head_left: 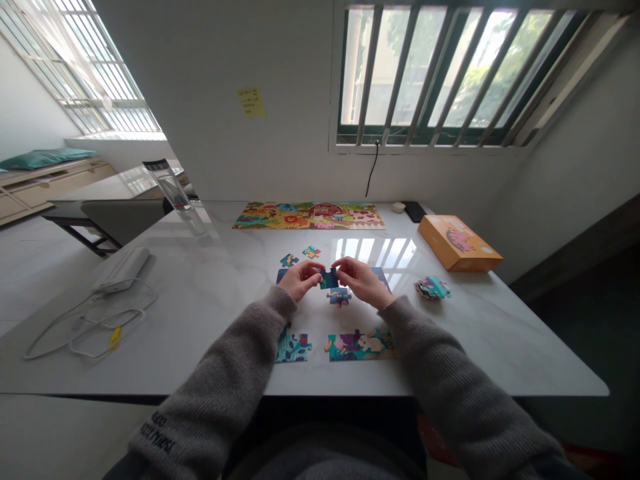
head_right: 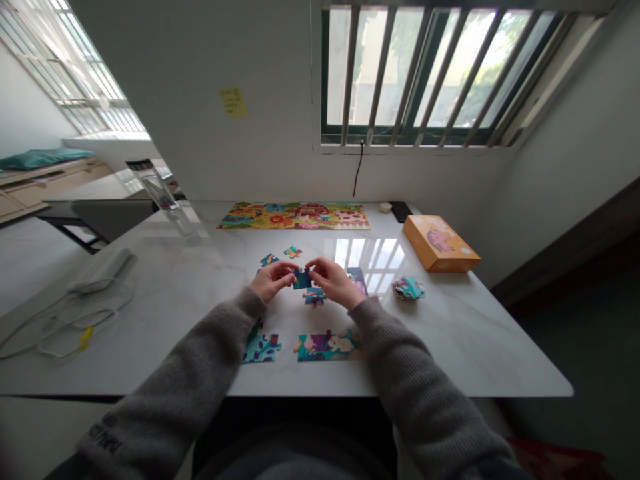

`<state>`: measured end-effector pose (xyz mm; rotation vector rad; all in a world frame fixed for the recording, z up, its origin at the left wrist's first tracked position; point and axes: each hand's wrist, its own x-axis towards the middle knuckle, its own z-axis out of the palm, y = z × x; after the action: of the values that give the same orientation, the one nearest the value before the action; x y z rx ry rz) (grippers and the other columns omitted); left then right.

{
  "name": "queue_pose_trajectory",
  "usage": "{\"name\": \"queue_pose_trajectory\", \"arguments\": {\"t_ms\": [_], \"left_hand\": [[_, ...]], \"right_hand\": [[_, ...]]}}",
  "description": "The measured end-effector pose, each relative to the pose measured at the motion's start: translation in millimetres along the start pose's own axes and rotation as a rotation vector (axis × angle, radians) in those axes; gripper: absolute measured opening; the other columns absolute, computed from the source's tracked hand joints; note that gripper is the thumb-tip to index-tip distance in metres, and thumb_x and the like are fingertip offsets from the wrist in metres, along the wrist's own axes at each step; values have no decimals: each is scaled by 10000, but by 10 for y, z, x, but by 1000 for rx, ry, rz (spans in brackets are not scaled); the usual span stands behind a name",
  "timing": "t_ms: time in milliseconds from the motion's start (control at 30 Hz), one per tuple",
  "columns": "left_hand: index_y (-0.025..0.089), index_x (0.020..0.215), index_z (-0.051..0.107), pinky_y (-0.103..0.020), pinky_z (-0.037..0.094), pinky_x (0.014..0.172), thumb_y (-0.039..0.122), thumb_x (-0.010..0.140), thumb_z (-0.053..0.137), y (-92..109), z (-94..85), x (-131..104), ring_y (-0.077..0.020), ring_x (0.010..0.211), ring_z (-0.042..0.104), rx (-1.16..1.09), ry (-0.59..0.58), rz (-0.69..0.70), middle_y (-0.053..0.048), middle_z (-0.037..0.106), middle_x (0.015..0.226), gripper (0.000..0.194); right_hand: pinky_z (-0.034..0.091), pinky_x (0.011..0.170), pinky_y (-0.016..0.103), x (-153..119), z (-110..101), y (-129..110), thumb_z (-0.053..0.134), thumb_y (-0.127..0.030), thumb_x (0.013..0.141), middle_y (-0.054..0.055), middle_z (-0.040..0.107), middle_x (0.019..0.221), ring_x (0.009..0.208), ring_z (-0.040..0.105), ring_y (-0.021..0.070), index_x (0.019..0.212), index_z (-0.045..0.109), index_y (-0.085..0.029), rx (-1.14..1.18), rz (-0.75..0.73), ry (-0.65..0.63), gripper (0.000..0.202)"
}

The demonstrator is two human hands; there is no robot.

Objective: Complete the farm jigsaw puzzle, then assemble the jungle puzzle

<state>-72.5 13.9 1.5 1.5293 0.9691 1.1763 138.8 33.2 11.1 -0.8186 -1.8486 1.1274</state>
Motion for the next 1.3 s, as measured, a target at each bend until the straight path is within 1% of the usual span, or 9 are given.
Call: {"name": "queue_pose_trajectory", "arguments": {"t_ms": [133, 233, 333, 433, 533, 733, 867, 1067, 1300], "left_hand": [[125, 959, 667, -239, 472, 593, 328, 702, 812, 5, 3, 1, -112, 606, 594, -39, -3, -29, -2, 655, 684, 358], [123, 915, 674, -232, 474, 583, 324, 675, 835, 21, 0, -4, -103, 588, 584, -60, -1, -43, 4, 649, 664, 352], [121, 901, 676, -244, 501, 607, 333, 662, 851, 40, -6, -11, -107, 605, 601, -92, 12, -45, -5, 669, 689, 365], [119, 898, 671, -258, 518, 610, 348, 654, 861, 48, -12, -13, -120, 609, 623, -115, 11, -65, -16, 685, 696, 385], [115, 904, 669, -266, 522, 594, 384, 666, 851, 43, -21, -4, -119, 573, 618, -128, 16, -72, -19, 689, 679, 403], [117, 911, 662, -256, 495, 543, 443, 745, 761, 23, -75, 30, -108, 517, 588, -123, 97, -44, -22, 691, 654, 379], [121, 945, 656, -245, 474, 528, 395, 749, 742, 34, -106, 35, -110, 523, 583, -95, 136, -40, -14, 682, 644, 347], [128, 969, 656, -247, 461, 526, 369, 787, 710, 32, -144, 31, -118, 542, 588, -37, 133, -13, -14, 673, 652, 307], [127, 999, 660, -230, 446, 531, 342, 823, 698, -11, -150, 18, -105, 550, 584, -19, 93, 14, -24, 683, 688, 281]], "right_hand": [[478, 600, 263, -31, 12, -13, 574, -306, 889, -44, 532, 686, 629, 543, 123, 1021, 613, -197, -102, -39, -4, 176], [517, 649, 279, -96, 9, -57, 616, -236, 874, 11, 615, 861, 705, 589, 131, 1077, 615, -199, -264, -130, -27, 207], [559, 728, 316, -167, 7, -110, 660, -191, 857, 88, 601, 1147, 913, 633, 182, 1205, 588, -223, -405, -276, -73, 357], [560, 887, 404, -209, 6, -142, 699, -199, 856, 114, 563, 1257, 1126, 594, 250, 1302, 541, -251, -504, -385, -88, 476], [536, 960, 437, -222, -2, -148, 680, -205, 889, 107, 579, 1236, 1138, 592, 254, 1322, 533, -261, -546, -414, -79, 461], [559, 843, 361, -227, -36, -130, 694, -216, 888, 76, 604, 1179, 899, 620, 186, 1317, 533, -262, -538, -373, -59, 460], [537, 837, 355, -234, -50, -160, 724, -247, 870, 69, 618, 1133, 870, 615, 182, 1290, 544, -252, -552, -312, -55, 457], [487, 887, 382, -402, 54, -326, 726, -346, 877, 70, 645, 1054, 988, 591, 225, 1107, 620, -222, -592, -294, -227, 282], [424, 961, 398, -870, 365, -495, 704, -415, 895, 59, 662, 1070, 1021, 567, 230, 1110, 629, -237, -659, -281, -400, 289]]}}
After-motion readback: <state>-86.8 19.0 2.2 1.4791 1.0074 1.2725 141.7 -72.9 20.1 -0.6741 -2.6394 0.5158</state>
